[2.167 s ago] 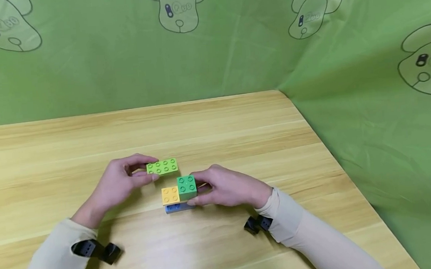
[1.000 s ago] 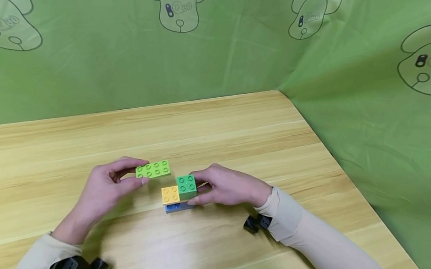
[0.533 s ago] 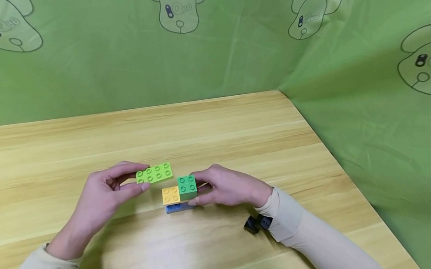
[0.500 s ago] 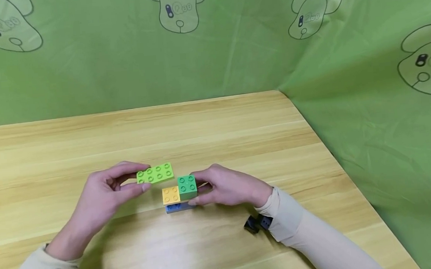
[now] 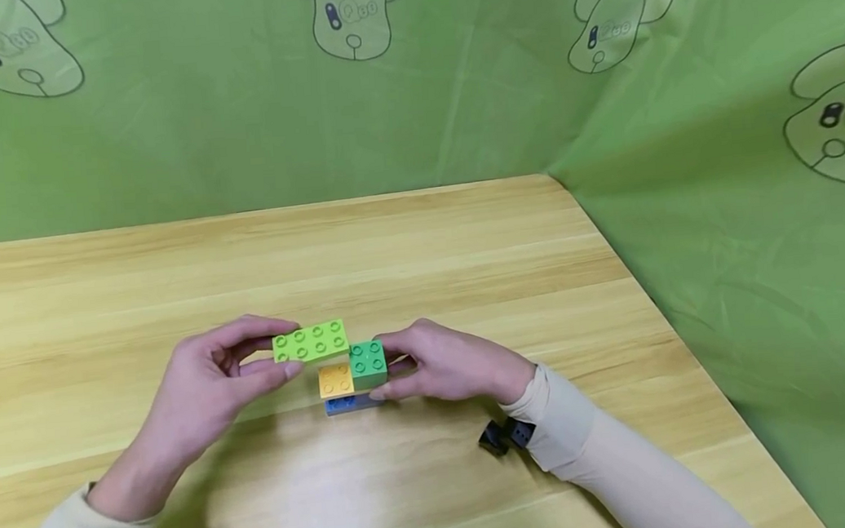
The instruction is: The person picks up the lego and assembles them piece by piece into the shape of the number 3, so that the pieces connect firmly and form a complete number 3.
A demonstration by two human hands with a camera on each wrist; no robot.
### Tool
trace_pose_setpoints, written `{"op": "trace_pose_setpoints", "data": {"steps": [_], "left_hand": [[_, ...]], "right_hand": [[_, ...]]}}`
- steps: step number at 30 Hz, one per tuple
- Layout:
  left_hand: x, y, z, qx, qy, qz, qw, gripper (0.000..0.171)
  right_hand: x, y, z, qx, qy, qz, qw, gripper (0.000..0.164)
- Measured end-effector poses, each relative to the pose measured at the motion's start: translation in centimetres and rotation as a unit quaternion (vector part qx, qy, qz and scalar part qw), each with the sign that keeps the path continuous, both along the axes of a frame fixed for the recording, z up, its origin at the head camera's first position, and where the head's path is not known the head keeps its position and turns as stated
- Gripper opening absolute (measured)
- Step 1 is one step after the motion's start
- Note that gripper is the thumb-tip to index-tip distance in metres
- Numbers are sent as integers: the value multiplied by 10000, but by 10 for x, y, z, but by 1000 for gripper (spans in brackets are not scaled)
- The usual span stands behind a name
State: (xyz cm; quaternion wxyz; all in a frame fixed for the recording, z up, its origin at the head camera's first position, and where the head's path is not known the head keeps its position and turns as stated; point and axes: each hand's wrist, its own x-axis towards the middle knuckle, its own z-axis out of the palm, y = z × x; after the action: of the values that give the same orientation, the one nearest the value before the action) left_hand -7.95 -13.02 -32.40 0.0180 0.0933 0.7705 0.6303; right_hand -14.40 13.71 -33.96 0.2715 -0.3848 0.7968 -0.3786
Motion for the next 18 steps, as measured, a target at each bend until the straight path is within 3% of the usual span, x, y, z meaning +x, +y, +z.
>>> {"op": "trace_pose_setpoints", "data": {"steps": [6, 18], "left_hand": [[6, 3, 5, 201, -133, 98, 9997, 40], [9, 13, 6, 567, 31, 30, 9984, 36]], "right_hand": [[0, 0, 0, -79, -54, 21, 10000, 35], [0, 0, 0, -37, -48, 14, 10000, 41]]}}
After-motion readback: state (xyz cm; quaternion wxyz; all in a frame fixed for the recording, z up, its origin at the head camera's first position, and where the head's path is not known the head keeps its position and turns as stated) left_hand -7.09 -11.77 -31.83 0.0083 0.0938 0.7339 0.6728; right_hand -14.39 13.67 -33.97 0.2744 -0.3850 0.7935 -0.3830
